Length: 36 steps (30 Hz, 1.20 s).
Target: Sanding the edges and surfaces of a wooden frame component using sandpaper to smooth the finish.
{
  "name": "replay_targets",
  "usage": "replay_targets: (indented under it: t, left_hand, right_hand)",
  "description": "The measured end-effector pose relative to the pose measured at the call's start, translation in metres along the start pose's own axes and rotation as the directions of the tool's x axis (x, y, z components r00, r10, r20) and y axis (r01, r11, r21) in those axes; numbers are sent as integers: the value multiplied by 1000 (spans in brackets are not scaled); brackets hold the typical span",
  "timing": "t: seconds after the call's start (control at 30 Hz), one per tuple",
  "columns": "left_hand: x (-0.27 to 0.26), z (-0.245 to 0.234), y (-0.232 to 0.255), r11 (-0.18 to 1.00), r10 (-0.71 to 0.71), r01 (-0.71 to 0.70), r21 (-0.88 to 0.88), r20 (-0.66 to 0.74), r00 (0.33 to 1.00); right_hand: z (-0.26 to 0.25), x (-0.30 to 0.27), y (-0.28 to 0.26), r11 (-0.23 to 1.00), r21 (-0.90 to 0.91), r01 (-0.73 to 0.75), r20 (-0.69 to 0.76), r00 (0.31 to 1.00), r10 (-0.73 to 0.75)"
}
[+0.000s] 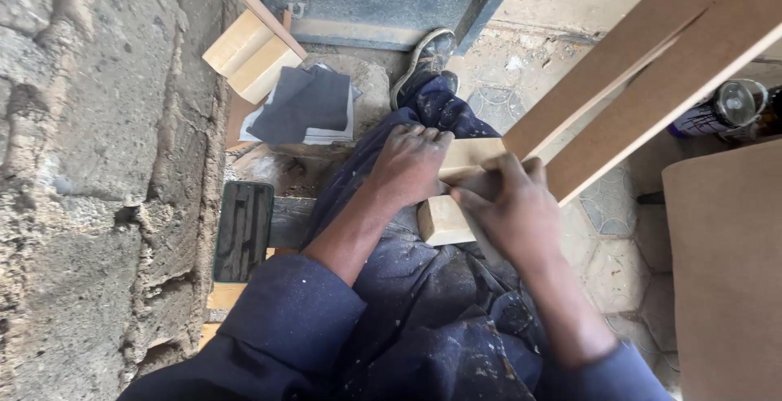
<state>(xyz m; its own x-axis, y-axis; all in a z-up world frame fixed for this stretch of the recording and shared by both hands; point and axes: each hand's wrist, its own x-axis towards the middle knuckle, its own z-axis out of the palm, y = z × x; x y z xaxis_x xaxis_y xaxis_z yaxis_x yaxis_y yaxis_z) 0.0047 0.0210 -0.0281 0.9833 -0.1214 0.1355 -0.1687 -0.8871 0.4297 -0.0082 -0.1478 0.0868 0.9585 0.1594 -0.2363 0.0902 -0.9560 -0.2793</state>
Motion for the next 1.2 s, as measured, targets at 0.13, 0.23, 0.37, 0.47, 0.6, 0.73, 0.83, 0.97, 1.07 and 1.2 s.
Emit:
replay_targets:
  t: [0.13, 0.23, 0.37, 0.47, 0.6, 0.73, 0.83, 0.97, 1.07, 1.2]
  left_hand:
    - [-3, 3, -7, 1000, 25, -25, -7, -34, 999]
    - [0, 6, -12, 999, 7, -8, -38, -41, 999]
    - [5, 16, -6, 1000, 7, -7, -11, -15, 1000]
    - [-2, 1, 1, 1000, 5, -6, -4, -13, 1000]
    - [5, 36, -24, 999, 25, -26, -28, -35, 999]
    - [2, 10, -7, 999, 25, -25, -40, -11, 1000]
    - [8, 23, -8, 1000, 20, -19, -22, 8, 1000]
    - [3, 16, -14, 999, -5, 7, -38, 54, 999]
    - [4, 10, -13, 999, -1, 3, -48, 55, 998]
    - [6, 10, -6, 1000, -7, 8, -24, 44, 999]
  right_hand:
    - [-10, -8, -2, 997, 71, 27, 24, 999, -29]
    - [-25, -27, 4, 1000, -10, 16, 76, 997, -15]
    - [-13, -14, 3, 998, -22, -63, 32, 997, 64]
    - [-1, 3, -5, 1000, 14, -14, 21, 1000, 13]
    - [-15, -12, 0, 1000, 18, 13, 66, 998, -14]
    - [-21, -20, 3, 998, 28, -49, 70, 996, 46]
    - [-7, -2, 1, 1000, -31, 1, 7, 1000, -1]
    - [-14, -7, -9, 999, 31, 14, 40, 999, -15]
    - [-23, -22, 4, 999, 6, -51, 71, 996, 51]
    - [-11, -11, 3, 992, -91, -82, 19, 996, 84]
